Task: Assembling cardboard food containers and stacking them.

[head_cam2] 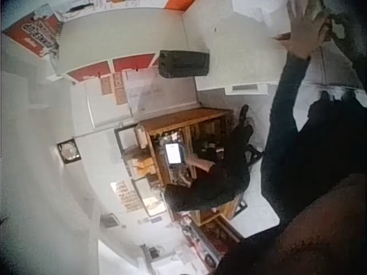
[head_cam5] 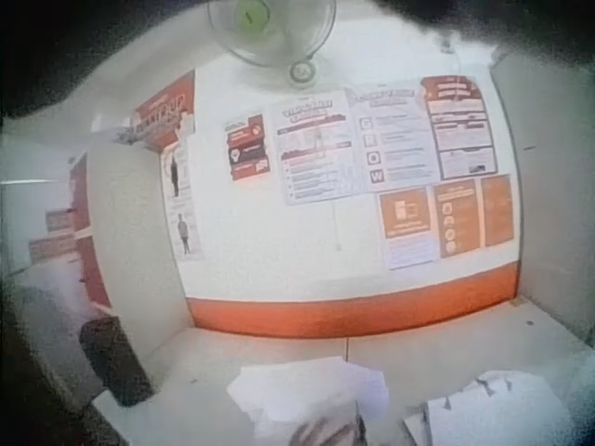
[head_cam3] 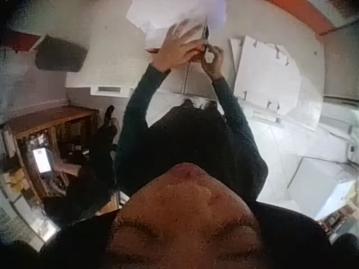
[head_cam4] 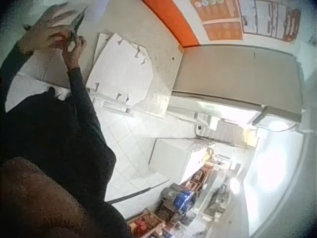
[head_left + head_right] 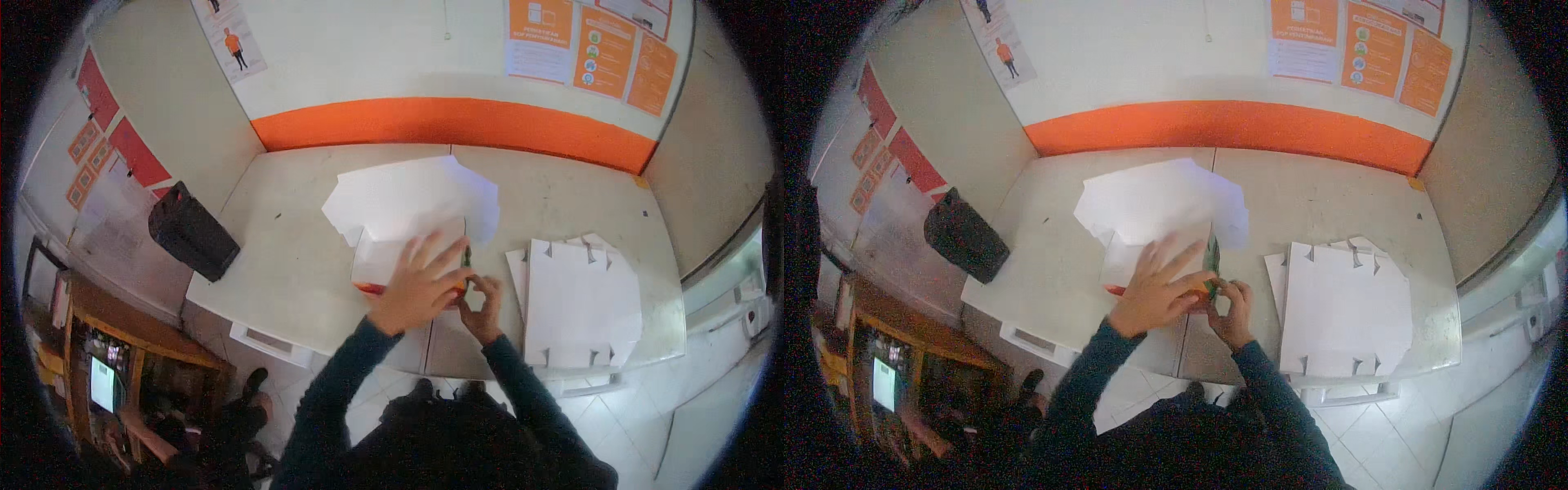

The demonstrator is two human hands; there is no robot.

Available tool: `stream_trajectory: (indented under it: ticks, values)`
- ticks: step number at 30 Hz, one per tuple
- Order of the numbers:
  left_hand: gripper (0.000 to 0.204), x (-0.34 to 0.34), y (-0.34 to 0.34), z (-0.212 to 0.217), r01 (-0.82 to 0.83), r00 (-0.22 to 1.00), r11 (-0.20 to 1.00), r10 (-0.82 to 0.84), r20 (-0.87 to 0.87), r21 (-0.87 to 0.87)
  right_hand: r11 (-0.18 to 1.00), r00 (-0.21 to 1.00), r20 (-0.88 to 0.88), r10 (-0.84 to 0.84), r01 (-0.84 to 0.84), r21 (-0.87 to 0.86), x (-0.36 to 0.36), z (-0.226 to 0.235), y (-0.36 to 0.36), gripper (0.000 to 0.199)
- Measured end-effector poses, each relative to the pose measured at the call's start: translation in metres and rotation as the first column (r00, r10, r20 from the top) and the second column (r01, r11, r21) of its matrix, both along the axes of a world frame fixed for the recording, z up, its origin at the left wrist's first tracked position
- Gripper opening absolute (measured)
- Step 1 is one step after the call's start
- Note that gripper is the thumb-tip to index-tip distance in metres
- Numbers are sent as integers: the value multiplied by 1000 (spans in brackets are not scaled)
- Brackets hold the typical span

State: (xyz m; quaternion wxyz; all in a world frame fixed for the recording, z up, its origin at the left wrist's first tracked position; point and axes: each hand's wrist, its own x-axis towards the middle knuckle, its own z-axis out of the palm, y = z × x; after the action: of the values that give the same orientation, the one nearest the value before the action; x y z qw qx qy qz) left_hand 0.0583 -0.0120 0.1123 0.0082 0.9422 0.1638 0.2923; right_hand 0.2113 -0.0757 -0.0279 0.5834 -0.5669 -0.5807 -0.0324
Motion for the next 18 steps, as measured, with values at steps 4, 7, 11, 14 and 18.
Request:
stream_trajectory:
  ticks: [4, 7, 11, 14, 18]
  values:
    - [27, 16, 20, 14, 38, 951, 969, -111, -289, -244, 972, 961, 145, 237, -236, -22, 23, 18, 4, 41]
    - [30, 15, 21, 5, -5, 953, 960, -81, -292, -282, 942, 945, 106, 309, -288, -174, 28, 29, 5, 41]
    - [37, 16, 2, -10, -24, 977, 951, -43, -211, -309, 923, 932, -2, 363, -359, -139, 20, 38, 0, 43]
    - [44, 3, -5, -13, -5, 997, 962, -15, -71, -271, 937, 946, 77, 315, -298, -182, 16, 59, -6, 44]
    - [34, -41, 10, -17, -296, 939, 948, 312, -146, 118, 962, 796, 541, 270, -198, -189, 21, 98, -3, 47]
